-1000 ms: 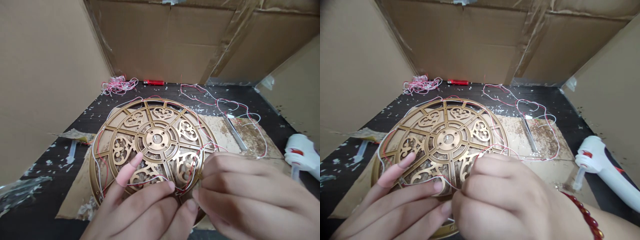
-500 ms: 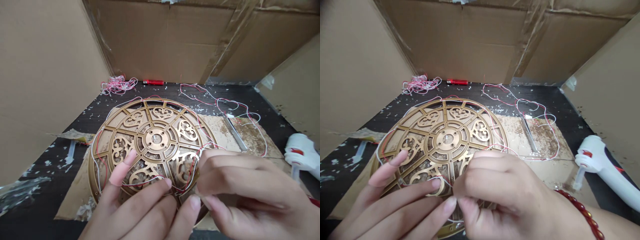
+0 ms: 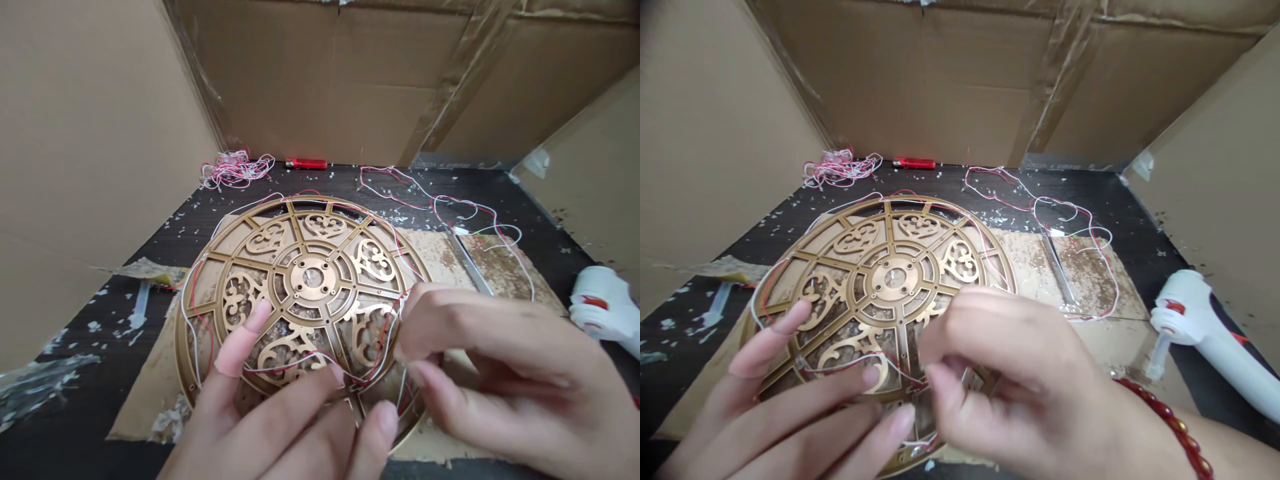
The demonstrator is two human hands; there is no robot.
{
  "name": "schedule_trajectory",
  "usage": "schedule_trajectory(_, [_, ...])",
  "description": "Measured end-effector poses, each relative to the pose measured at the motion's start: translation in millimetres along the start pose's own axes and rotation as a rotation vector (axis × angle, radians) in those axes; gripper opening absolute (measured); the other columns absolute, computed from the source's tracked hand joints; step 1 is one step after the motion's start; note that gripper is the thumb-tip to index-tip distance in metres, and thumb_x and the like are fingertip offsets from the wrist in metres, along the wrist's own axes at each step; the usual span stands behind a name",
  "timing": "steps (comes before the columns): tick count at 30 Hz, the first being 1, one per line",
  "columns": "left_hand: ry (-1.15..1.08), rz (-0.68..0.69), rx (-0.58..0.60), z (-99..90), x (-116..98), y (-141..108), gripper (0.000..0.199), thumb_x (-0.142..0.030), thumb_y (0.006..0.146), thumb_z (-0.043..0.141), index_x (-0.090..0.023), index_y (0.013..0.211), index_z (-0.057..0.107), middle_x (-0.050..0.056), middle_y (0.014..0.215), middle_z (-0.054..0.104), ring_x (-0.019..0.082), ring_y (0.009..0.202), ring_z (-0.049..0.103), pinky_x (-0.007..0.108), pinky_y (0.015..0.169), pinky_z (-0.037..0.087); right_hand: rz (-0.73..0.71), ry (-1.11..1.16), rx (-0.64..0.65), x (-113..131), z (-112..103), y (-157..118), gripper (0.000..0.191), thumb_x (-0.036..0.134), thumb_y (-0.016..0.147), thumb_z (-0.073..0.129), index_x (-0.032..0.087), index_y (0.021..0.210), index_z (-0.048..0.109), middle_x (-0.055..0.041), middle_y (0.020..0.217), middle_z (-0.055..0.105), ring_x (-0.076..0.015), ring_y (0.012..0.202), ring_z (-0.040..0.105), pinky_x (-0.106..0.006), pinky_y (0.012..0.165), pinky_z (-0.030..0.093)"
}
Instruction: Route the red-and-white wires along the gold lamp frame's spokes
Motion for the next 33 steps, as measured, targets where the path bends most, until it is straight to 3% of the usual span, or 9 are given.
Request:
schedule_trajectory(1, [-0.015,0.0,-0.058,-0.9,-0.6,1.8,0.042,-0.008,0.125,0.046,-0.028,0.114,0.081,-0.017,0.091,0.084,0.005,0.098,0.077,0.047,0.151,0.032,0.003,0.0,-0.002,1.0,-0.8,0.0,0.033,0.051,0.113,0.084,0.018,0.112,0.082,-0.009,0.093,0.07,-0.0205,0.09,0.071,-0.028,0.082,0.066])
schedule_trajectory(4, [-0.023,-0.02,-0.009,0.6,-1.1,3.3,0.039,-0.007,0.125,0.048,-0.027,0.114,0.08,-0.017,0.088,0.084,0.003,0.096,0.077,0.042,0.152,0.028,0.012,0.003,-0.005,4.5,-3.5,0.6,0.026,0.043,0.113,0.084,0.017,0.112,0.08,-0.0082,0.093,0.071,-0.0199,0.089,0.072,-0.027,0.079,0.065])
schedule_trajectory(8, [0.007,-0.022,-0.022,0.5,0.3,-0.2,0.036,-0.01,0.126,0.05,-0.027,0.115,0.08,-0.017,0.092,0.086,0.005,0.103,0.08,0.047,0.152,0.03,-0.063,0.072,0.009,7.7,-5.4,3.6,0.006,0.015,0.115,0.071,0.018,0.11,0.071,-0.001,0.095,0.072,-0.0104,0.086,0.071,-0.017,0.078,0.06])
schedule_trajectory(15, [0.009,-0.007,0.008,-2.6,1.9,1.3,0.039,-0.007,0.124,0.049,-0.027,0.117,0.081,-0.016,0.09,0.084,0.005,0.102,0.079,0.047,0.153,0.029,-0.135,0.162,0.084,10.3,0.0,7.5,0.022,0.0,0.109,0.059,0.017,0.119,0.068,0.0028,0.099,0.072,-0.0054,0.088,0.067,-0.014,0.083,0.055])
schedule_trajectory(19, [0.092,0.033,0.101,-2.9,2.5,-6.9,0.016,-0.032,0.118,0.071,-0.034,0.131,0.081,-0.011,0.093,0.083,0.015,0.111,0.082,0.057,0.148,0.04,-0.137,0.147,0.133,14.2,-2.1,5.0,0.02,0.0,0.113,0.06,0.017,0.12,0.069,0.0032,0.1,0.072,-0.0056,0.091,0.065,-0.015,0.085,0.054])
schedule_trajectory(22, [0.111,0.061,0.181,-0.7,2.7,-14.0,0.036,-0.054,0.107,0.083,-0.036,0.138,0.077,-0.005,0.099,0.083,0.024,0.121,0.082,0.062,0.14,0.052,-0.146,0.125,0.143,14.8,-4.1,4.3,0.019,0.0,0.115,0.06,0.017,0.119,0.068,0.0039,0.098,0.07,-0.0067,0.089,0.062,-0.018,0.084,0.051])
schedule_trajectory(25, [0.104,0.069,0.192,1.1,2.5,-16.2,0.039,-0.058,0.107,0.081,-0.036,0.139,0.076,-0.004,0.102,0.082,0.024,0.123,0.081,0.062,0.138,0.054,-0.155,0.104,0.148,14.5,-4.3,4.2,0.018,0.001,0.116,0.06,0.017,0.119,0.068,0.002,0.098,0.07,-0.0089,0.088,0.062,-0.021,0.082,0.051])
schedule_trajectory(28, [0.102,0.073,0.193,2.2,2.4,-15.8,0.039,-0.059,0.107,0.08,-0.036,0.138,0.076,-0.004,0.101,0.082,0.024,0.123,0.081,0.062,0.138,0.054,-0.147,0.019,0.13,13.1,-3.5,1.4,0.003,0.019,0.118,0.07,0.019,0.118,0.074,-0.0038,0.095,0.07,-0.0152,0.086,0.067,-0.024,0.078,0.057])
schedule_trajectory(33, [0.102,0.084,0.198,2.1,3.0,-16.8,0.038,-0.058,0.107,0.08,-0.036,0.137,0.076,-0.004,0.101,0.082,0.024,0.122,0.081,0.062,0.139,0.053,-0.139,-0.072,0.112,8.1,-1.3,-6.1,0.027,0.045,0.116,0.08,0.019,0.116,0.079,-0.0075,0.091,0.067,-0.0197,0.086,0.068,-0.027,0.078,0.062])
Point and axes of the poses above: each hand's wrist, its own y-axis towards the middle knuckle, its own z-axis out of the palm, x = y × z, the point moved 2 cm from there along y, towards the middle knuckle
